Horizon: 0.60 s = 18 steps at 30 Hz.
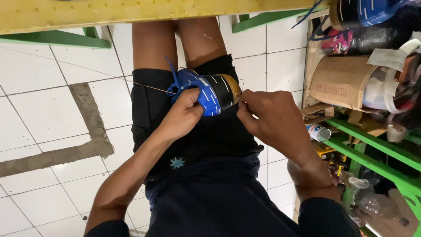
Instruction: The person sits on the floor and sews a blue shoe using a needle and thread. They repeatedly push the needle through the shoe's sole and pull the thread tight to secure the stitching.
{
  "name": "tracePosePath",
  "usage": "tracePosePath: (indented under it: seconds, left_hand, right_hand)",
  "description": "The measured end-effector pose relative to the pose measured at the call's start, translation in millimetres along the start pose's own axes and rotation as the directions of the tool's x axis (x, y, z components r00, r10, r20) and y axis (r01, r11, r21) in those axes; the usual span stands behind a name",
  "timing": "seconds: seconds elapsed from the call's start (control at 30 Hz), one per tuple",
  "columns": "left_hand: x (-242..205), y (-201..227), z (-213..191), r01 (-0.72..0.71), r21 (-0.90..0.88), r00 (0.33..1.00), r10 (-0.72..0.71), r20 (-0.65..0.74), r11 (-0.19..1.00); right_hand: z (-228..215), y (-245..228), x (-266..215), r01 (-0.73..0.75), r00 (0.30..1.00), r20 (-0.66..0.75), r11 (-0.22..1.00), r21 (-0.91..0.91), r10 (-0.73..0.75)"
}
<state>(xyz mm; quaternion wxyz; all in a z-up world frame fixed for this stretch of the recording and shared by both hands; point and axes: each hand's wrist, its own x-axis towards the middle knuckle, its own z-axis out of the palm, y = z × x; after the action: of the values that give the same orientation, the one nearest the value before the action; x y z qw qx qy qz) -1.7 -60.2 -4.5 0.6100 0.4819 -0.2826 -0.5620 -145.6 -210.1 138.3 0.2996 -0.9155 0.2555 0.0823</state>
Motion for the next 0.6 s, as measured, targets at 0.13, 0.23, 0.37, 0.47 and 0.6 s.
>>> tracePosePath:
  seconds: [0.13,0.23,0.37,0.47,0.6]
  left_hand:
    - [2.2,-14.9,-3.7,-0.022,0.032,1.000,0.022,0.001,0.999]
    - [1.9,-17.9,-1.4,-0.023,0.056,1.000,0.023,-0.003,0.998]
    - [-4.4,-5.9,11.5,-0.012,0.000,0.999,0.012,-0.042,1.000]
    - [-17.0,15.5,35.7,0.039,0.003,0.994,-0.039,-0.098,0.999]
    - [-17.8,20.2,38.8,0.058,0.077,0.984,-0.044,-0.173,0.995]
  right_hand:
    - [1.9,2.3,16.9,0.044,0.997,0.061,0.997,-0.061,-0.041]
    - [0.7,3.0,24.5,0.079,0.995,0.074,0.995,-0.062,-0.074]
    - [-20.8,-5.1,21.3,0.070,0.991,0.123,0.994,-0.084,-0.060]
    - [-43.2,3.3,20.2,0.155,0.972,0.201,0.976,-0.154,-0.123]
    - [-57.3,0.4,46.5,0.205,0.905,0.420,0.937,-0.283,-0.071]
